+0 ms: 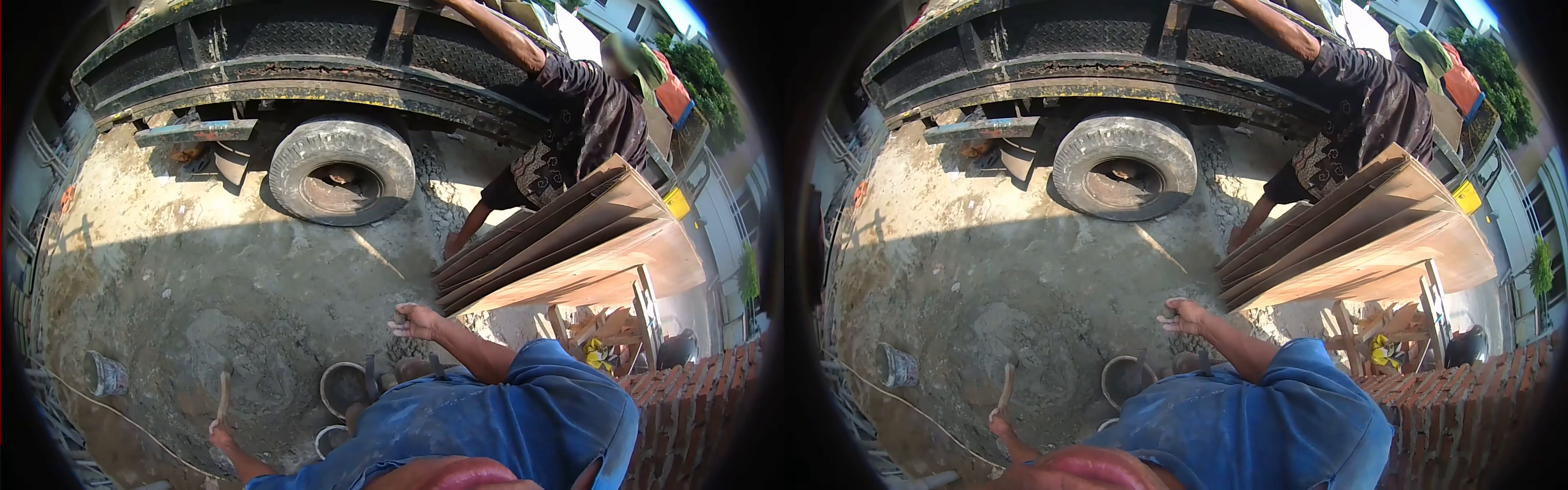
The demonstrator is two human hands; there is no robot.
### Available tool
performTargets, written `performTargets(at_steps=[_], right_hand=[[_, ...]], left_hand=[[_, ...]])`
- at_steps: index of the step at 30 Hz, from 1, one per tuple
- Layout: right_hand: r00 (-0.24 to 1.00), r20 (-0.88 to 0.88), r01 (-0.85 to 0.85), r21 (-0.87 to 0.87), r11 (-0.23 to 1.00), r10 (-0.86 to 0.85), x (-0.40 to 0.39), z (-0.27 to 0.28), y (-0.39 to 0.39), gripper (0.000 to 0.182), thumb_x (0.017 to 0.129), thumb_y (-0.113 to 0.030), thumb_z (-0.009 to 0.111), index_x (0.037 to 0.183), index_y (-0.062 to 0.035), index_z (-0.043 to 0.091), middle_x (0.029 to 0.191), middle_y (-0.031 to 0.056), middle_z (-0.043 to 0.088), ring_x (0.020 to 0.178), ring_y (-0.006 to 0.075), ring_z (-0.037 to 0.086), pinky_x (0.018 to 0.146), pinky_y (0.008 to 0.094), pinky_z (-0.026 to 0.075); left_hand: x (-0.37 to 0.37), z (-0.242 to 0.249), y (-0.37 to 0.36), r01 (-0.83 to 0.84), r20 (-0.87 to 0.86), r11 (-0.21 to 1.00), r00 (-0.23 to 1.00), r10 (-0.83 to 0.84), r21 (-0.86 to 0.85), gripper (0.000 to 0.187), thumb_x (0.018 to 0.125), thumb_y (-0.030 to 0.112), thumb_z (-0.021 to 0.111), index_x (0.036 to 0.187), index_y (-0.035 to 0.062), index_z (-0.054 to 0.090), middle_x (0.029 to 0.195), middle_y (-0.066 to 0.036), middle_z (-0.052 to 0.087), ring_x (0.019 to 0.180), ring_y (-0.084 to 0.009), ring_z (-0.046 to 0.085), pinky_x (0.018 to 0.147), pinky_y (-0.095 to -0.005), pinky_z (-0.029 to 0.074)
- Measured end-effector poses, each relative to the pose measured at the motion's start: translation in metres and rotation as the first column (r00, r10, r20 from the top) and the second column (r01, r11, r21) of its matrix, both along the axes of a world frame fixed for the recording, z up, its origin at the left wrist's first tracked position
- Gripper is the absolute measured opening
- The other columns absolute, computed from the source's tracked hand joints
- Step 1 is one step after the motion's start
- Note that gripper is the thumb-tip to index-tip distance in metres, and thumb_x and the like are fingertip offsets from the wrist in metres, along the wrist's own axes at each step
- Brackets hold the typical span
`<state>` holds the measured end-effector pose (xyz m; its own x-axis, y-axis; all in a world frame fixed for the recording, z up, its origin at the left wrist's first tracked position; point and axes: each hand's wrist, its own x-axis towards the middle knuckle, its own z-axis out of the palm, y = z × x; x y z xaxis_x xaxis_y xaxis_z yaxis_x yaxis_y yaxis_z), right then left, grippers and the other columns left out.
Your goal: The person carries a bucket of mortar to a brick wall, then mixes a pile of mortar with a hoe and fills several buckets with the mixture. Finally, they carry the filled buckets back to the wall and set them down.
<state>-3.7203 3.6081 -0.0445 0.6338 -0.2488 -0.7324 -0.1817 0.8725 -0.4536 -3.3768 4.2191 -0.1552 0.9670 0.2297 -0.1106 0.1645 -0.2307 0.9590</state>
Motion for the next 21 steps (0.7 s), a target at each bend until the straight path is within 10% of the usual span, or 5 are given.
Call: performTargets(at_steps=[13, 21], right_hand=[[0.959, 0.119, 0.255, 0.025, 0.967, -0.256, 0.005, 0.072, -0.05, 0.016, 0.095, -0.02, 0.037, 0.094, -0.0087, 0.048, 0.082, 0.0078, 0.056, 0.094, 0.029, 0.059, 0.085, 0.0476, 0.046], [0.87, 0.492, 0.225, -0.405, 0.886, 0.005, 0.084, 0.272, -0.136, 0.013, 0.093, -0.009, 0.039, 0.097, -0.0018, 0.05, 0.091, 0.0116, 0.056, 0.094, 0.0315, 0.06, 0.086, 0.0448, 0.049]], left_hand=[[-0.001, 0.012, -0.009, -0.103, -0.163, 0.991, 0.98, 0.116, 0.09, 0.031, 0.076, 0.015, 0.054, 0.099, -0.0051, 0.063, 0.089, -0.017, 0.061, 0.079, -0.0286, 0.058, 0.074, -0.0403, 0.048], [-0.009, 0.016, -0.015, -0.135, -0.04, 0.987, 0.99, 0.139, 0.085, 0.031, 0.071, 0.022, 0.058, 0.088, -0.001, 0.068, 0.082, -0.018, 0.063, 0.075, -0.029, 0.057, 0.071, -0.0407, 0.046]])
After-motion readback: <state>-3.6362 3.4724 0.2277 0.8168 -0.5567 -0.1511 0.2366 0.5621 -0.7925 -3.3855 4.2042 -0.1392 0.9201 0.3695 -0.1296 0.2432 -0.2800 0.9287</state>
